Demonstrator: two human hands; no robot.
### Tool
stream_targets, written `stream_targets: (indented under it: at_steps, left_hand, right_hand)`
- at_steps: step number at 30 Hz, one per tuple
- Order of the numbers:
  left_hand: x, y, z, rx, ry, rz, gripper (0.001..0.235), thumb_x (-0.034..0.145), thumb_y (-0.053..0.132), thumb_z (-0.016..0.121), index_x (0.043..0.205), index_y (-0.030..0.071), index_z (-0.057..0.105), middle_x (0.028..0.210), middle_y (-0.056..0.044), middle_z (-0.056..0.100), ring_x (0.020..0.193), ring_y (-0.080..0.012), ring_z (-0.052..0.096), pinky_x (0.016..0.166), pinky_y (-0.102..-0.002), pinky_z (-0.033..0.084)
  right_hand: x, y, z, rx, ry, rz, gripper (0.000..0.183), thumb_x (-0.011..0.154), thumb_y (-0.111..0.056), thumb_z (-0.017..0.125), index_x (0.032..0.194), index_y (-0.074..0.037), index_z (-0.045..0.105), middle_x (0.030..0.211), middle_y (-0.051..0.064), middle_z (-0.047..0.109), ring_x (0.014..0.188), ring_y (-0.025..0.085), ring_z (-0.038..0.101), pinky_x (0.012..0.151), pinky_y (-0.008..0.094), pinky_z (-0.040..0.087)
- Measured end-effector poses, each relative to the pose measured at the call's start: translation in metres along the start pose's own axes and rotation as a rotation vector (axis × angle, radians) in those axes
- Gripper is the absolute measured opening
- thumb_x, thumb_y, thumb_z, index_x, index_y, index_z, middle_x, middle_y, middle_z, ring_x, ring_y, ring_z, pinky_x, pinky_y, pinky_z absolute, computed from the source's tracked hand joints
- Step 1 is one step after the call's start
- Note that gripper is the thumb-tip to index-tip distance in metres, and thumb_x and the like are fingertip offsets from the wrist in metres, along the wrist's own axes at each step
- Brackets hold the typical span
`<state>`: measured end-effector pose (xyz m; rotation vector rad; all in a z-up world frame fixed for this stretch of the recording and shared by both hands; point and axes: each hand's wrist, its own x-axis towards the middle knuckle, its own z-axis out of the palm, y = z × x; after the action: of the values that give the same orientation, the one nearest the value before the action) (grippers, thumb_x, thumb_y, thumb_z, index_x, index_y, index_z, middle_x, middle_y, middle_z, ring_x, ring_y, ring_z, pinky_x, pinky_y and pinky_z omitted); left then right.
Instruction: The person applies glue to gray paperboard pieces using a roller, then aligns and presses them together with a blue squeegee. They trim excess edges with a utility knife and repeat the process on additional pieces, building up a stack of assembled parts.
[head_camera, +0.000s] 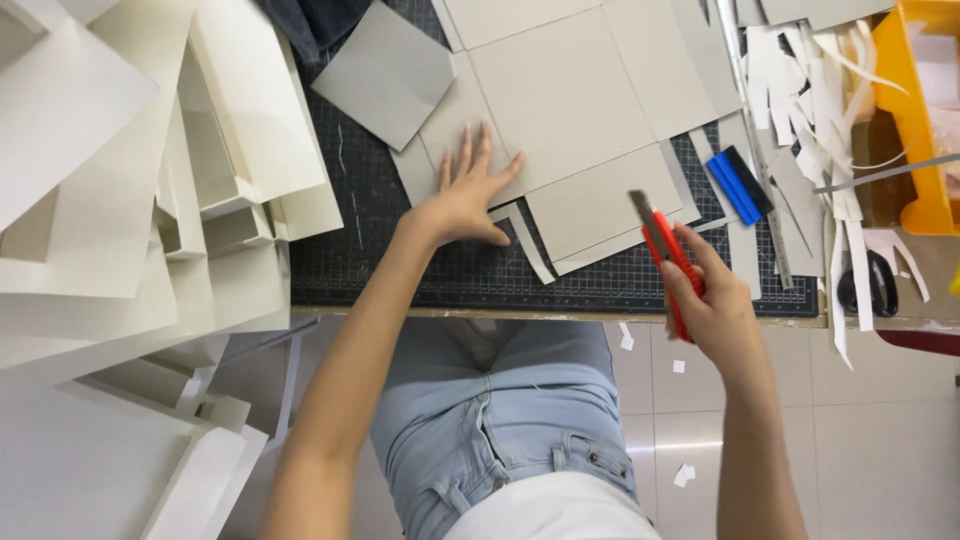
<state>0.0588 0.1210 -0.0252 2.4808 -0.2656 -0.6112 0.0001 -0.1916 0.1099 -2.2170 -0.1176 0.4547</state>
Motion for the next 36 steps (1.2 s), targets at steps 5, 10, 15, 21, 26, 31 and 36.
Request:
stream_targets:
  at_steps: [5,10,15,21,26,31,36]
  left_hand:
    - [-0.076,0.025,0.046,0.412,0.183,0.315,0.076,0.096,0.070,0.029,0.159,0.028,0.025,0.169,0.000,0.017,0.154,-0.0190,0.017,0.120,-0.058,0.008]
    - [-0.131,-0.036,0.042,0.482,0.457,0.331,0.056,0.103,0.057,0.034,0.151,0.031,0.041,0.159,0.007,0.040,0.146,-0.0101,0.033,0.120,-0.050,0.011]
    - [-0.141,-0.077,0.039,0.509,0.755,0.212,0.033,0.102,0.036,0.054,0.133,0.028,0.062,0.140,0.009,0.062,0.130,-0.0109,0.057,0.117,-0.050,0.028]
    - [-0.045,0.042,0.026,0.185,0.874,0.234,0.023,0.094,0.012,0.063,0.114,0.018,0.071,0.140,-0.004,0.059,0.131,-0.0228,0.054,0.111,-0.044,0.035]
    - [0.041,0.109,0.042,0.145,0.310,0.123,0.073,0.089,0.041,0.073,0.152,0.016,0.045,0.167,-0.012,0.020,0.151,-0.0440,0.019,0.112,-0.074,0.021]
    - [0.060,0.117,0.048,0.149,0.156,-0.030,0.092,0.083,0.046,0.078,0.158,0.020,0.032,0.169,-0.006,0.011,0.152,-0.0450,0.003,0.108,-0.082,0.005]
    - [0.065,0.115,0.051,0.153,0.099,-0.068,0.100,0.081,0.051,0.079,0.160,0.024,0.025,0.170,-0.002,0.004,0.152,-0.0446,-0.004,0.106,-0.084,0.001]
  right_hand:
    - [0.052,0.081,0.001,-0.106,0.325,-0.099,0.035,0.097,-0.016,0.078,0.121,0.005,0.064,0.074,0.016,0.066,0.056,0.026,0.067,0.048,0.032,0.052]
    - [0.082,0.096,0.007,-0.172,0.416,-0.179,0.035,0.098,-0.016,0.075,0.123,0.003,0.061,0.094,0.030,0.067,0.085,0.049,0.067,0.069,0.055,0.053]
    - [0.086,0.113,0.041,-0.233,0.376,-0.205,0.031,0.096,-0.011,0.071,0.120,0.006,0.060,0.099,0.036,0.068,0.087,0.053,0.068,0.067,0.061,0.056]
    - [0.045,0.066,0.044,-0.111,0.315,-0.144,0.039,0.095,-0.011,0.068,0.128,0.006,0.057,0.094,0.033,0.070,0.074,0.049,0.070,0.055,0.053,0.057]
    - [0.027,0.031,0.038,-0.127,0.307,-0.185,0.052,0.101,-0.005,0.054,0.151,-0.006,0.041,0.114,0.041,0.064,0.099,0.056,0.064,0.075,0.065,0.056]
    - [0.039,0.018,0.038,-0.162,0.261,-0.178,0.049,0.100,-0.006,0.056,0.148,-0.009,0.048,0.122,0.032,0.065,0.114,0.048,0.060,0.091,0.059,0.052]
    - [0.046,0.020,0.039,-0.202,0.242,-0.194,0.050,0.099,-0.006,0.057,0.148,-0.010,0.049,0.121,0.031,0.066,0.114,0.046,0.061,0.091,0.058,0.052]
